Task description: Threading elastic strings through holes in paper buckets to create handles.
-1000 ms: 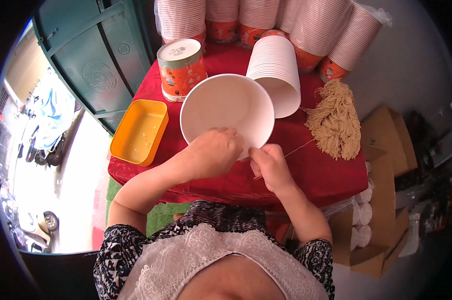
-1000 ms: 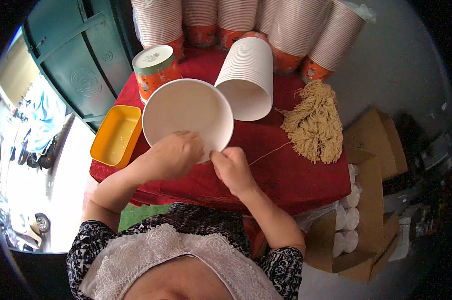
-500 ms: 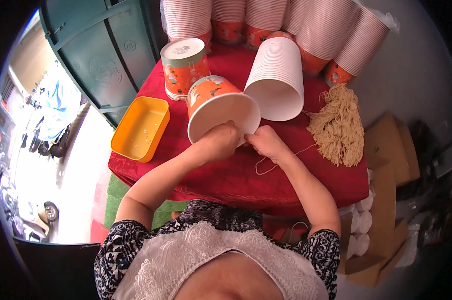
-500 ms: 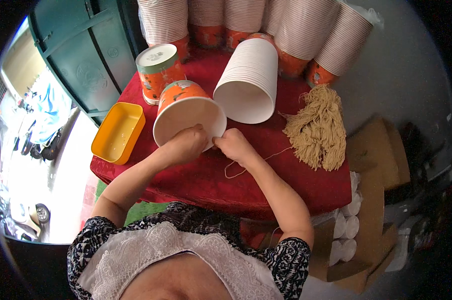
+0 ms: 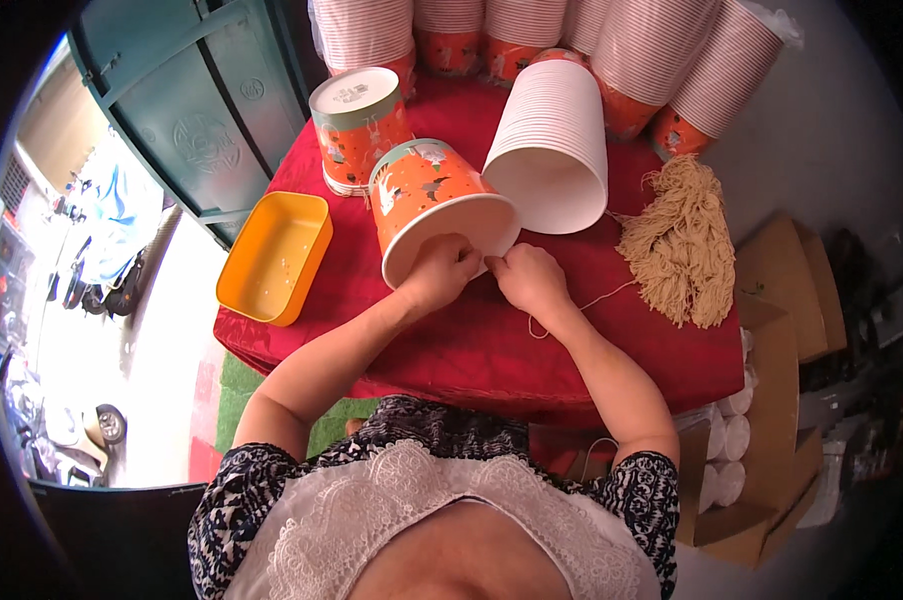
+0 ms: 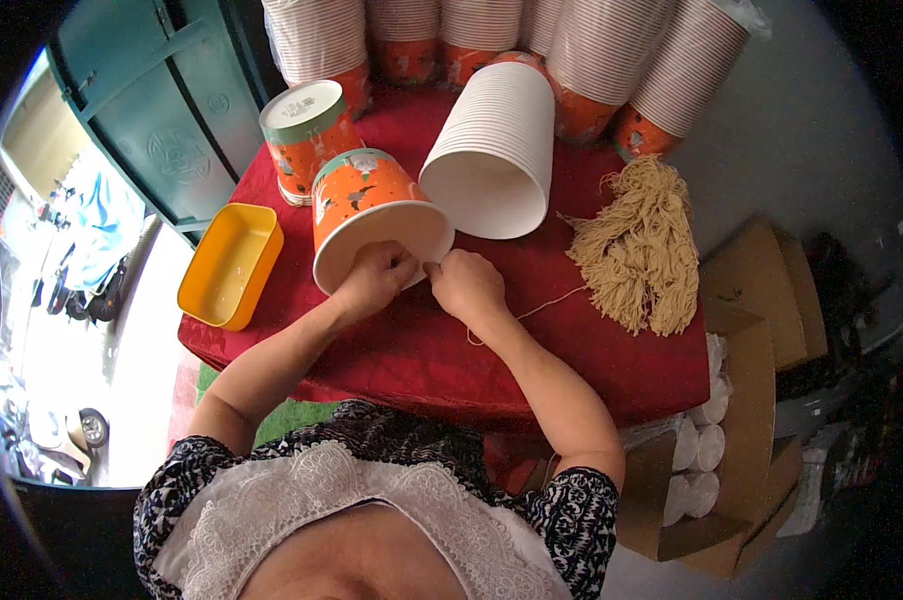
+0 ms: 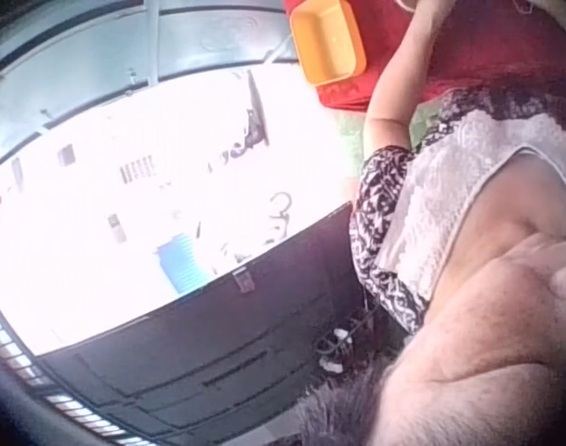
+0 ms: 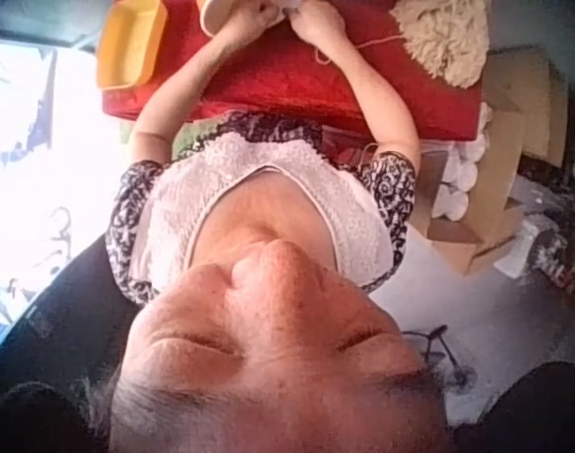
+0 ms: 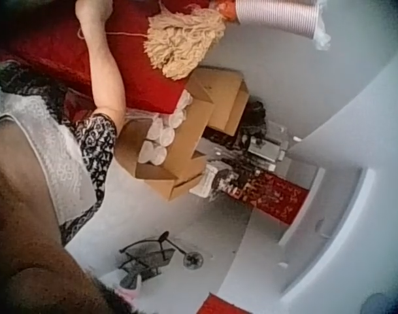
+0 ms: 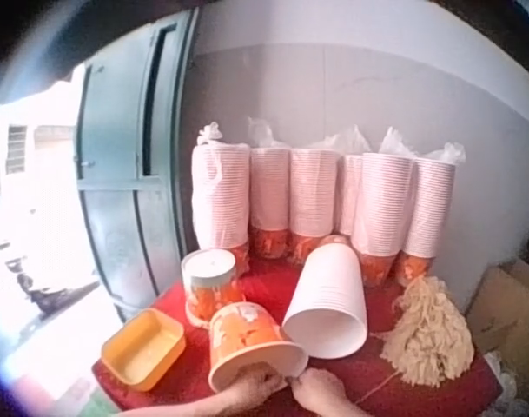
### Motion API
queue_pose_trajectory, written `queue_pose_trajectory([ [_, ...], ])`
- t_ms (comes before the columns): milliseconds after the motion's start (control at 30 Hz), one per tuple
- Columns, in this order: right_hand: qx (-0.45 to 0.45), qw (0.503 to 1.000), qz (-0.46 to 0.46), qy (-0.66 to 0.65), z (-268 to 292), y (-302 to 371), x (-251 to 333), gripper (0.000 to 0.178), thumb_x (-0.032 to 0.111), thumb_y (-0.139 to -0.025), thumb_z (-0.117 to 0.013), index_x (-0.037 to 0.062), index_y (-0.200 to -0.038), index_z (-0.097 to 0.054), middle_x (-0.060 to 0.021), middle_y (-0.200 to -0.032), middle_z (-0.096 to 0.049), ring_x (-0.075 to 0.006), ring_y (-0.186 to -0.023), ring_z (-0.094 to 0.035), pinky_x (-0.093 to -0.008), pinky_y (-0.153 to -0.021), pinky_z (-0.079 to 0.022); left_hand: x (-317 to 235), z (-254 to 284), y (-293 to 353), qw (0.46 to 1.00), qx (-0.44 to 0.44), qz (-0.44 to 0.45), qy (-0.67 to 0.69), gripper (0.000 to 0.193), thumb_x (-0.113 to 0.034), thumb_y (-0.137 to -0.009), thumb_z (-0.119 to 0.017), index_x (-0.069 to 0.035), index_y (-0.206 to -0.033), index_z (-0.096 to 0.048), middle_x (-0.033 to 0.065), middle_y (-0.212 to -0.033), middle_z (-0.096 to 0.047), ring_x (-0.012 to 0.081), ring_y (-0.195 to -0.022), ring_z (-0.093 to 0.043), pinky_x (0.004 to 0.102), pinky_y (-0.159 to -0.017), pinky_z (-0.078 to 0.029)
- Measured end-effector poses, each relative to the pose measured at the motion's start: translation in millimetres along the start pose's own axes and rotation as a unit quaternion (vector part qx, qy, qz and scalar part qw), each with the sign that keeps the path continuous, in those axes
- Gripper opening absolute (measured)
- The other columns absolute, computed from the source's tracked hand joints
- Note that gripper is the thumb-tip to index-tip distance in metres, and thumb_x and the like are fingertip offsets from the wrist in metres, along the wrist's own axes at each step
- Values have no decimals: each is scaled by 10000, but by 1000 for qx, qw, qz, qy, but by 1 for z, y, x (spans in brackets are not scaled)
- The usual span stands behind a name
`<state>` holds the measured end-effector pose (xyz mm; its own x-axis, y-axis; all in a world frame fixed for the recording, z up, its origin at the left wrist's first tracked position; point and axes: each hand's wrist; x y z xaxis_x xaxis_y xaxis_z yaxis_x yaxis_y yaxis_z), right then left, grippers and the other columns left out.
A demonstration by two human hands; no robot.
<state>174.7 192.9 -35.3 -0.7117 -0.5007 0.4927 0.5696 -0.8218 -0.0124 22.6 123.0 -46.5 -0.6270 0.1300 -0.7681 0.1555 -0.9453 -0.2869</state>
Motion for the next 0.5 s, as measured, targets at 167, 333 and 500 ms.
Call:
queue_pose_trajectory([
  [167,11,999,1,39,-3,-2,6,392,343,-919,-583,-29,-859,-690,-251,-868,-678,-434,-847,-658,-533,-739,-519,-2,10,1,977,37,150,144,233,-162,-866,-583,49,-785,-635,112,-618,-597,170,-500,-561,321,-485,-448],
  [333,16,999,8,35,-2,1,2,386,335,-926,-573,-28,-861,-688,-253,-868,-677,-432,-848,-658,-527,-742,-523,-2,5,0,954,44,160,250,236,-168,-869,-573,40,-776,-636,87,-605,-588,147,-486,-551,295,-465,-428],
  [500,50,997,43,44,-2,18,5,317,288,-910,-565,2,-862,-691,-255,-865,-674,-445,-856,-649,-539,-760,-514,2,2,-2,977,70,156,127,232,-169,-874,-568,33,-781,-634,71,-600,-593,148,-499,-558,283,-465,-434],
])
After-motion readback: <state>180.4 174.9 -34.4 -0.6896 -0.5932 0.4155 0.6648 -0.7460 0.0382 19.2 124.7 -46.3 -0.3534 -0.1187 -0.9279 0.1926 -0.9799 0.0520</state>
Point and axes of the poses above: each hand's wrist, its own y-axis away from the middle knuckle, its own z-axis out of the back of the hand, x = y × z
